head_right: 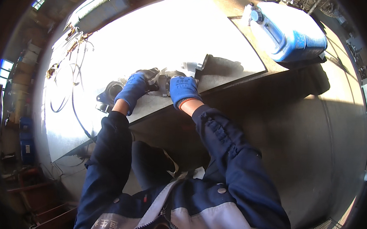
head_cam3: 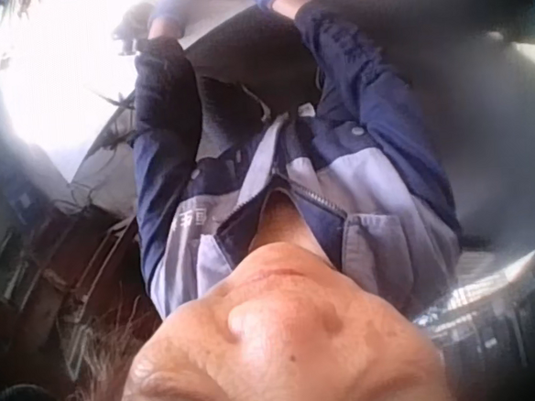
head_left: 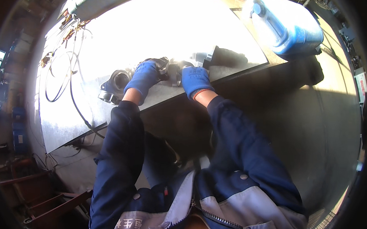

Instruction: The person wipes and cleans two metallic engine parts on a workbench using a cloth. They handle each part individually, turning them over to wipe different surfaces, then place them back on the table.

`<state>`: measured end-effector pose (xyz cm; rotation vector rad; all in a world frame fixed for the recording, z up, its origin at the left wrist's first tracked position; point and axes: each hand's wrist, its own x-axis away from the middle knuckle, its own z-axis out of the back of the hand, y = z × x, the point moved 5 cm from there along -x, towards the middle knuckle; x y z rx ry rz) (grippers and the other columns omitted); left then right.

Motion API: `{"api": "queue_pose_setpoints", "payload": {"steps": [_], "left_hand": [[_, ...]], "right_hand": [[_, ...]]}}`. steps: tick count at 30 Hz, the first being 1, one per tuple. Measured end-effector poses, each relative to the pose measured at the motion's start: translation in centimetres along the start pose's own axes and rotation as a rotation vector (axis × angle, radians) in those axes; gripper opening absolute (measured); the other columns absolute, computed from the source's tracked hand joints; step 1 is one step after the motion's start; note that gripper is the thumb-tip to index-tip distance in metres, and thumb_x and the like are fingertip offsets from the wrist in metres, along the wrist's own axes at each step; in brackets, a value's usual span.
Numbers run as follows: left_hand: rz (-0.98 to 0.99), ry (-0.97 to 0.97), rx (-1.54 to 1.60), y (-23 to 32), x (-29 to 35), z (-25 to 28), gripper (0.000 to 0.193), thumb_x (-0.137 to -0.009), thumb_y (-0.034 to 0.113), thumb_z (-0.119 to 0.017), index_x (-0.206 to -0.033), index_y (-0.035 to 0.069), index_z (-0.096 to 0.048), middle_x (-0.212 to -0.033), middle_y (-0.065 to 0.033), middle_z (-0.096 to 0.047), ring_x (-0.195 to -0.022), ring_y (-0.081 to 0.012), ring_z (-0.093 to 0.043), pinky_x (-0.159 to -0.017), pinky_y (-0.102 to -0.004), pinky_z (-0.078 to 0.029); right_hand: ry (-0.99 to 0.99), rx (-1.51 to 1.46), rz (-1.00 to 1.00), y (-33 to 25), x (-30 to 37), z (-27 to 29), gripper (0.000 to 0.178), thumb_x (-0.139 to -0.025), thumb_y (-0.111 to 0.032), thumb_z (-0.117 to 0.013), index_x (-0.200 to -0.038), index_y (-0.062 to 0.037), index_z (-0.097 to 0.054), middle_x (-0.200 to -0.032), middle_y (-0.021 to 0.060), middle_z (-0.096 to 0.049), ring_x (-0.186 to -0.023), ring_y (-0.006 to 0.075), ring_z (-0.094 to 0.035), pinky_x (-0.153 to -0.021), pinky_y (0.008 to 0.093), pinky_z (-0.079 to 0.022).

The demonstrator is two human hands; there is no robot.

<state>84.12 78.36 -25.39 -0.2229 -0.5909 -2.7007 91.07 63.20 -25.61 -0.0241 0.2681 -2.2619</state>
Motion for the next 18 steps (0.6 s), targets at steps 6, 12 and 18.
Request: {"api": "queue_pose_setpoints", "payload": {"steps": [6, 12, 18], "left_hand": [[0.081, -0.033, 0.048, 1.1, 0.6, 1.4, 0.057, -0.074, 0.023, -0.075, -0.128, 0.01, -0.058, -0.123, -0.0149, -0.062, -0.112, -0.0286, -0.059, -0.096, -0.0327, -0.045], [0.076, -0.042, 0.248, 0.8, 0.2, 1.0, 0.057, -0.076, 0.019, -0.075, -0.129, 0.009, -0.058, -0.126, -0.0131, -0.061, -0.113, -0.025, -0.06, -0.097, -0.0312, -0.045], [-0.018, 0.015, 0.194, 1.0, 0.4, 1.2, 0.057, -0.075, 0.018, -0.076, -0.128, 0.007, -0.058, -0.126, -0.0137, -0.061, -0.116, -0.0248, -0.058, -0.099, -0.0317, -0.044]], "right_hand": [[-0.142, -0.168, -0.036, 0.6, -0.5, -1.4, 0.019, -0.083, -0.015, -0.055, -0.088, -0.0042, -0.07, -0.087, 0.0191, -0.069, -0.085, 0.0342, -0.068, -0.075, 0.0437, -0.055], [-0.31, -0.229, -0.006, 1.0, -0.5, -1.8, 0.025, -0.084, -0.022, -0.059, -0.096, -0.0037, -0.071, -0.096, 0.0214, -0.068, -0.092, 0.0354, -0.067, -0.081, 0.0422, -0.054], [-0.449, -0.33, -0.111, 1.3, -1.1, -2.9, 0.029, -0.08, -0.025, -0.061, -0.097, -0.0037, -0.071, -0.098, 0.0224, -0.067, -0.092, 0.0374, -0.066, -0.081, 0.0432, -0.053]]}}
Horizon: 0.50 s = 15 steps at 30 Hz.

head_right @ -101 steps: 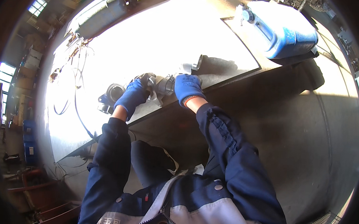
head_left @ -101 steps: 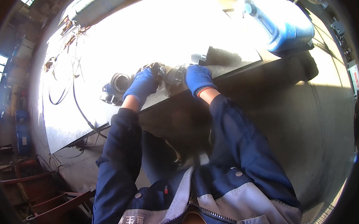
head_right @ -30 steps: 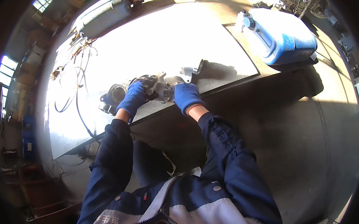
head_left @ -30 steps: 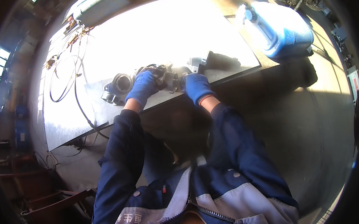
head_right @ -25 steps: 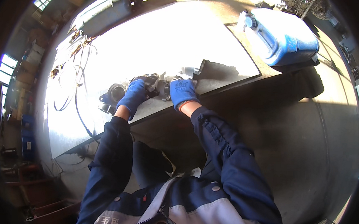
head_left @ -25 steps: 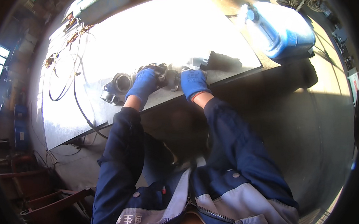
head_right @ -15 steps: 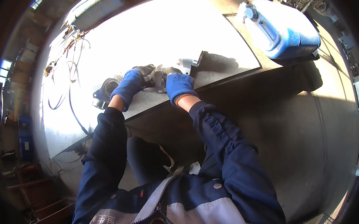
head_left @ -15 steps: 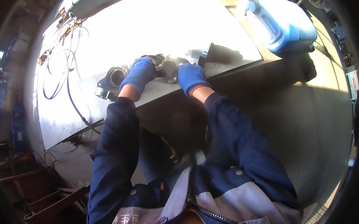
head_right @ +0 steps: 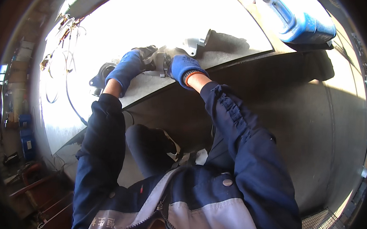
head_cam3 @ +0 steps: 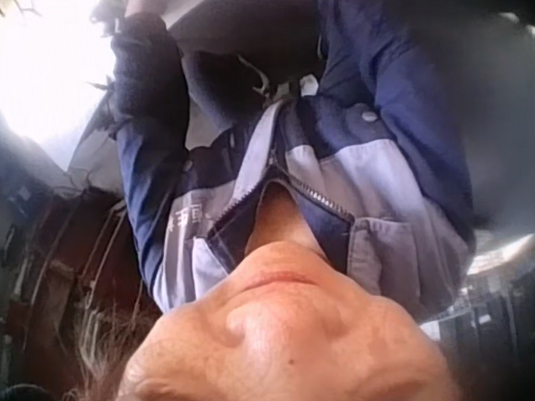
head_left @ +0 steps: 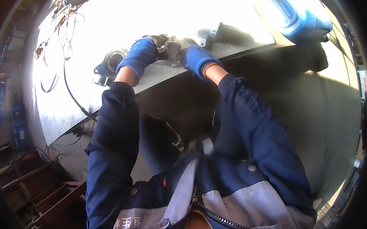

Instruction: The person wipes and cleans two metallic engine parts on a workbench using a cloth. They handle each part individually, turning them over to wipe different surfaces, then place them back on the table.

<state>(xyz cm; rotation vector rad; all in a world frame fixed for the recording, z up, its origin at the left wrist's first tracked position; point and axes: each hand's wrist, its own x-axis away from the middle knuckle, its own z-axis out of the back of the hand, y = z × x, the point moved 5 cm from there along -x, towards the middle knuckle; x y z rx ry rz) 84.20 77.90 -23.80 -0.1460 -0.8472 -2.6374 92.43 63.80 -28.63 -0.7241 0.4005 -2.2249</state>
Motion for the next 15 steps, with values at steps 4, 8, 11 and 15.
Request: {"api": "queue_pose_setpoints", "payload": {"steps": [4, 8, 11, 15], "left_hand": [[0.011, -0.074, -0.042, 1.3, 0.5, 0.7, 0.058, -0.075, 0.02, -0.076, -0.128, 0.008, -0.058, -0.127, -0.0131, -0.06, -0.117, -0.0247, -0.057, -0.099, -0.0323, -0.043], [-0.054, 0.013, -0.034, 0.7, 0.6, 0.9, 0.051, -0.074, 0.018, -0.078, -0.122, 0.013, -0.062, -0.116, -0.0113, -0.066, -0.103, -0.0253, -0.063, -0.091, -0.0335, -0.048], [-0.055, -0.029, 0.02, 0.1, -0.2, 0.3, 0.054, -0.075, 0.018, -0.077, -0.126, 0.012, -0.06, -0.119, -0.0104, -0.065, -0.107, -0.0231, -0.062, -0.093, -0.0324, -0.047], [0.042, -0.086, -0.004, -0.4, -1.3, 0.0, 0.058, -0.074, 0.013, -0.077, -0.129, 0.012, -0.058, -0.121, -0.0084, -0.065, -0.108, -0.0186, -0.06, -0.095, -0.0302, -0.046]], "right_hand": [[-0.066, -0.026, -0.011, -0.1, 0.5, 0.0, 0.029, -0.08, -0.023, -0.059, -0.096, -0.0025, -0.071, -0.098, 0.0228, -0.067, -0.092, 0.0384, -0.066, -0.081, 0.0434, -0.053], [0.036, 0.118, 0.096, -1.1, 1.3, 0.6, 0.025, -0.081, -0.018, -0.055, -0.092, -0.0026, -0.071, -0.088, 0.0226, -0.068, -0.079, 0.0342, -0.068, -0.072, 0.0414, -0.054], [0.168, 0.247, 0.123, -1.2, 1.6, 1.6, 0.022, -0.082, -0.014, -0.053, -0.089, -0.0037, -0.072, -0.085, 0.0227, -0.068, -0.081, 0.0349, -0.068, -0.073, 0.0424, -0.055], [0.256, 0.323, 0.126, -1.7, 2.4, 1.2, 0.02, -0.086, -0.012, -0.054, -0.087, -0.0034, -0.072, -0.084, 0.0178, -0.07, -0.08, 0.0315, -0.07, -0.067, 0.0418, -0.056]]}}
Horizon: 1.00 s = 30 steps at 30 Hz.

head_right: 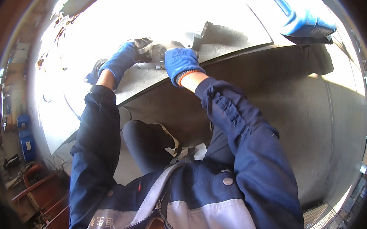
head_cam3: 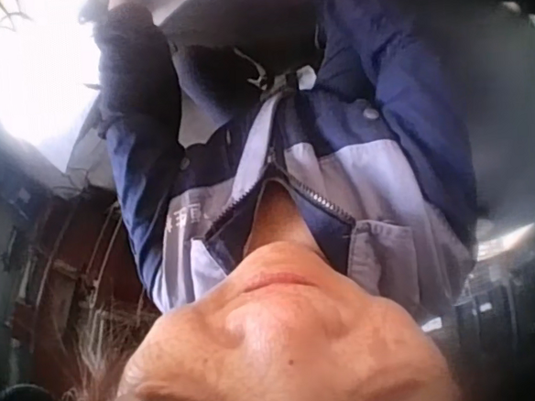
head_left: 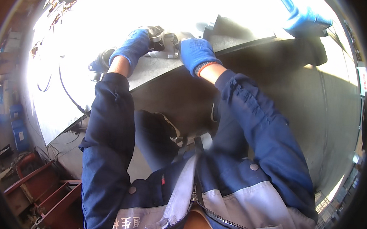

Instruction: The person wipes and cleans two metallic engine parts on a workbench using a cloth. They handle each part individually, turning them over to wipe different surfaces, then place them back on the table.

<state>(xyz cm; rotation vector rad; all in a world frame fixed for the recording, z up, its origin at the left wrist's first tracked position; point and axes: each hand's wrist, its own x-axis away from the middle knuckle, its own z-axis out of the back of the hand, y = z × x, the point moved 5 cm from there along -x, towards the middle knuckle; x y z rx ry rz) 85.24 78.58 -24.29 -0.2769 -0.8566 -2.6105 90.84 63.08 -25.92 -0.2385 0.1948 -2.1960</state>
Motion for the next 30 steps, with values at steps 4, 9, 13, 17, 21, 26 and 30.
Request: {"api": "queue_pose_setpoints", "payload": {"steps": [4, 9, 13, 17, 21, 26, 30], "left_hand": [[-0.044, 0.057, 0.142, -0.4, 0.0, -0.2, 0.042, -0.079, 0.012, -0.073, -0.119, 0.013, -0.065, -0.103, -0.0055, -0.07, -0.086, -0.0161, -0.064, -0.08, -0.0313, -0.05], [0.09, -0.061, 0.328, -2.4, -0.5, -1.2, 0.051, -0.08, 0.011, -0.072, -0.13, 0.009, -0.057, -0.123, -0.0078, -0.064, -0.11, -0.0165, -0.058, -0.096, -0.0293, -0.045], [0.083, -0.038, 0.494, -2.3, -0.2, -1.5, 0.039, -0.091, 0.011, -0.059, -0.129, 0.007, -0.056, -0.13, -0.0095, -0.059, -0.117, -0.0175, -0.055, -0.1, -0.0294, -0.043], [-0.006, 0.057, 0.154, -2.7, -0.1, -1.4, 0.041, -0.089, 0.011, -0.062, -0.129, 0.009, -0.056, -0.126, -0.0101, -0.061, -0.111, -0.0209, -0.06, -0.094, -0.0322, -0.047], [-0.07, 0.197, -0.136, 1.3, 3.8, -0.6, 0.049, -0.078, 0.015, -0.072, -0.125, 0.01, -0.059, -0.117, -0.0158, -0.064, -0.107, -0.0284, -0.062, -0.089, -0.0357, -0.05], [0.066, 0.568, -0.283, -0.6, 7.5, -3.6, 0.043, -0.064, 0.013, -0.075, -0.104, 0.004, -0.065, -0.098, -0.0198, -0.064, -0.093, -0.037, -0.061, -0.082, -0.0435, -0.05], [0.344, 0.575, -0.433, -1.5, 7.4, -8.1, 0.064, -0.07, 0.025, -0.068, -0.129, 0.008, -0.052, -0.111, -0.0159, -0.062, -0.105, -0.0336, -0.059, -0.106, -0.046, -0.033]], "right_hand": [[-0.014, -0.051, -0.018, -0.4, 2.6, -1.0, 0.02, -0.086, -0.013, -0.053, -0.089, -0.0051, -0.072, -0.083, 0.0165, -0.07, -0.08, 0.0307, -0.07, -0.068, 0.042, -0.056], [-0.023, 0.023, -0.059, -0.7, 3.3, -2.0, 0.019, -0.086, -0.014, -0.054, -0.088, -0.0081, -0.072, -0.082, 0.0129, -0.071, -0.078, 0.0275, -0.071, -0.063, 0.0402, -0.053], [0.001, -0.003, -0.023, -0.5, 3.9, -2.6, 0.02, -0.086, -0.015, -0.053, -0.086, -0.01, -0.072, -0.084, 0.012, -0.071, -0.079, 0.0273, -0.071, -0.064, 0.0413, -0.053], [-0.046, -0.143, -0.046, 0.6, 6.9, -2.9, 0.023, -0.089, -0.023, -0.052, -0.088, -0.0098, -0.072, -0.088, 0.0146, -0.07, -0.084, 0.0298, -0.069, -0.073, 0.0414, -0.053], [-0.384, -0.894, -0.353, 3.4, 11.0, -5.2, 0.033, -0.086, -0.032, -0.064, -0.107, -0.0068, -0.064, -0.088, 0.0138, -0.068, -0.073, 0.0254, -0.066, -0.07, 0.0346, -0.052], [-0.204, -1.138, -0.288, 6.1, 10.0, -9.6, 0.036, -0.087, -0.031, -0.063, -0.113, -0.0063, -0.061, -0.099, 0.0155, -0.068, -0.09, 0.0281, -0.066, -0.077, 0.0352, -0.051], [-0.021, -0.709, -0.093, 4.1, 8.4, -4.7, 0.039, -0.088, -0.034, -0.061, -0.117, -0.0084, -0.059, -0.106, 0.0159, -0.067, -0.1, 0.0337, -0.063, -0.084, 0.0395, -0.05]]}}
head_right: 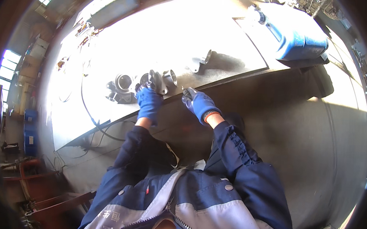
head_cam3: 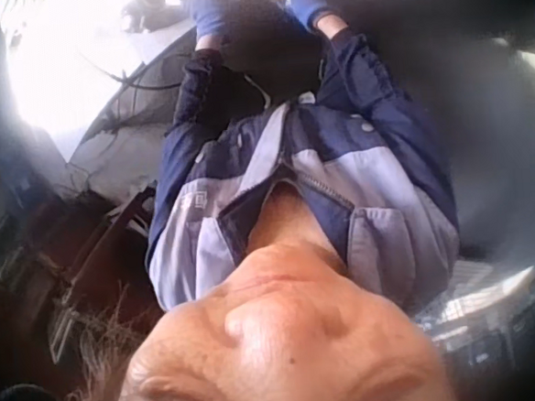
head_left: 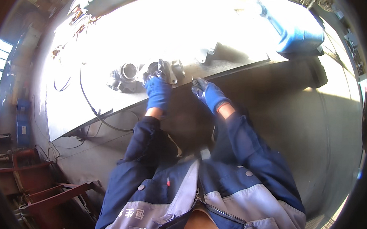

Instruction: The person wipes and cleans two metallic engine parts on a workbench using a cloth. They handle each part individually, turning them over to wipe different surfaces, then place them back on the table.

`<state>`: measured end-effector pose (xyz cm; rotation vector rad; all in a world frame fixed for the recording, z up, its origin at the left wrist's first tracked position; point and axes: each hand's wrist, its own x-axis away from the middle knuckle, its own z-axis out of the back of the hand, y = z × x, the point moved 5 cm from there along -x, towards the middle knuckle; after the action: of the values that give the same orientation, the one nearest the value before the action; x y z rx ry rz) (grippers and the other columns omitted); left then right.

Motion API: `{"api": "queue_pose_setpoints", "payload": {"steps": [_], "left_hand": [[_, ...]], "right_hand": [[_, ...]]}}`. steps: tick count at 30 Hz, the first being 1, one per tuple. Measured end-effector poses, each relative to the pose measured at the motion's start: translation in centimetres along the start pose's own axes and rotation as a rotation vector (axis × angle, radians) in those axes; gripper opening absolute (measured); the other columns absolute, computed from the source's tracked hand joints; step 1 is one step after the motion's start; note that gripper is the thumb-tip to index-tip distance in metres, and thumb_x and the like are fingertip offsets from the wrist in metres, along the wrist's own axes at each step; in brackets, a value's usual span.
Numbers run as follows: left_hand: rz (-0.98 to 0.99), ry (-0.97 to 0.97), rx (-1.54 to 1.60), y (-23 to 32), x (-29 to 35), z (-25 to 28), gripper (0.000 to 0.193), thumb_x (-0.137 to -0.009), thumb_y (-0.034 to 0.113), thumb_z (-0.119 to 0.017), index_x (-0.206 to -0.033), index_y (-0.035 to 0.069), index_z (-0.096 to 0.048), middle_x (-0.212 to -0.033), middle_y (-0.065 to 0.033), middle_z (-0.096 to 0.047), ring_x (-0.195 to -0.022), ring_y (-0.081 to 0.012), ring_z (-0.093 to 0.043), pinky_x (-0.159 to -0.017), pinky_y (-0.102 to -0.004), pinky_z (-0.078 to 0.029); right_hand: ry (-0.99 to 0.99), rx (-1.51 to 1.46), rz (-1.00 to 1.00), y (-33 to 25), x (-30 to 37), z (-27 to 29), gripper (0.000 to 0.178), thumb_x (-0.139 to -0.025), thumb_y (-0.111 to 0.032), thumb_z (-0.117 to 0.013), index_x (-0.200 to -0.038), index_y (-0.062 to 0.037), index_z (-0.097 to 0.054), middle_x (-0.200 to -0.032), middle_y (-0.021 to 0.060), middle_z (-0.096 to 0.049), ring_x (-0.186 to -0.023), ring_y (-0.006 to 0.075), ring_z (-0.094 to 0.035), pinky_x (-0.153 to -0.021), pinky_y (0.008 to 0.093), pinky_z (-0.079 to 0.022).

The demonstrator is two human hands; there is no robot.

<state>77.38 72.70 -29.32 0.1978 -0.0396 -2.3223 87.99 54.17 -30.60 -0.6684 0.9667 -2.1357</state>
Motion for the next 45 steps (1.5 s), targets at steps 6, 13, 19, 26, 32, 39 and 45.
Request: {"api": "queue_pose_setpoints", "payload": {"steps": [6, 13, 19, 26, 32, 39, 45], "left_hand": [[0.001, -0.243, 0.115, 3.9, 2.4, 1.3, 0.054, -0.087, 0.024, -0.052, -0.136, 0.004, -0.041, -0.116, -0.021, -0.059, -0.104, -0.0332, -0.059, -0.091, -0.0448, -0.045], [-0.066, 0.304, 0.276, -0.8, 5.1, 7.3, 0.086, -0.071, 0.022, -0.078, -0.144, 0.013, -0.033, -0.122, -0.0259, -0.053, -0.099, -0.0401, -0.06, -0.082, -0.0461, -0.051], [-0.133, -0.24, 0.442, -3.2, 1.0, 0.3, 0.077, -0.081, 0.022, -0.069, -0.146, 0.017, -0.029, -0.092, -0.0229, -0.067, -0.084, -0.0404, -0.065, -0.073, -0.0463, -0.051], [-0.068, -0.205, 0.556, -1.2, 4.2, -1.6, 0.075, -0.09, 0.019, -0.057, -0.15, 0.011, -0.011, -0.087, -0.0293, -0.064, -0.079, -0.0472, -0.063, -0.067, -0.0488, -0.048], [-0.172, -0.195, 0.621, -1.1, 4.8, -3.8, 0.083, -0.093, 0.023, -0.055, -0.15, 0.006, 0.003, -0.087, -0.03, -0.064, -0.078, -0.0481, -0.062, -0.067, -0.0459, -0.049], [-0.208, -0.308, 0.607, -0.8, 4.8, -2.9, 0.078, -0.092, 0.021, -0.054, -0.145, 0.002, -0.001, -0.098, -0.0316, -0.062, -0.086, -0.0471, -0.062, -0.074, -0.0484, -0.048], [-0.147, -0.404, 0.509, -0.5, 4.8, -2.0, 0.052, -0.089, 0.018, -0.055, -0.133, -0.001, -0.034, -0.099, -0.0302, -0.062, -0.089, -0.0468, -0.061, -0.076, -0.0518, -0.049]], "right_hand": [[0.079, 0.353, 0.034, -4.6, -1.6, 0.8, 0.04, -0.087, -0.039, -0.058, -0.12, -0.0149, -0.058, -0.102, 0.0168, -0.067, -0.093, 0.0379, -0.063, -0.083, 0.0443, -0.051], [0.122, 0.488, 0.107, -4.7, -4.6, 0.4, 0.029, -0.089, -0.031, -0.057, -0.114, -0.0159, -0.06, -0.091, 0.014, -0.069, -0.083, 0.0359, -0.066, -0.075, 0.0463, -0.051], [0.17, 0.833, 0.083, -3.1, -2.5, -1.3, 0.026, -0.092, -0.033, -0.049, -0.109, -0.0184, -0.063, -0.083, 0.0095, -0.069, -0.078, 0.0307, -0.068, -0.066, 0.047, -0.047], [0.187, 0.939, 0.067, -3.4, -2.8, -1.5, 0.021, -0.092, -0.018, -0.044, -0.101, -0.0159, -0.063, -0.086, 0.0087, -0.07, -0.078, 0.0286, -0.069, -0.064, 0.0467, -0.048], [0.231, 0.911, -0.01, -2.9, -2.2, -3.7, 0.017, -0.088, -0.014, -0.049, -0.1, -0.0104, -0.061, -0.079, 0.0079, -0.068, -0.069, 0.0236, -0.068, -0.057, 0.0449, -0.047], [0.015, 0.481, -0.15, -4.7, 0.4, -5.4, 0.022, -0.09, -0.018, -0.049, -0.097, -0.0037, -0.064, -0.091, 0.0197, -0.07, -0.086, 0.0356, -0.069, -0.075, 0.0463, -0.054], [-0.231, 0.307, -0.092, -8.7, 0.1, -4.3, 0.031, -0.087, -0.02, -0.049, -0.101, 0.0013, -0.067, -0.097, 0.0258, -0.067, -0.087, 0.0368, -0.067, -0.078, 0.0439, -0.053]]}}
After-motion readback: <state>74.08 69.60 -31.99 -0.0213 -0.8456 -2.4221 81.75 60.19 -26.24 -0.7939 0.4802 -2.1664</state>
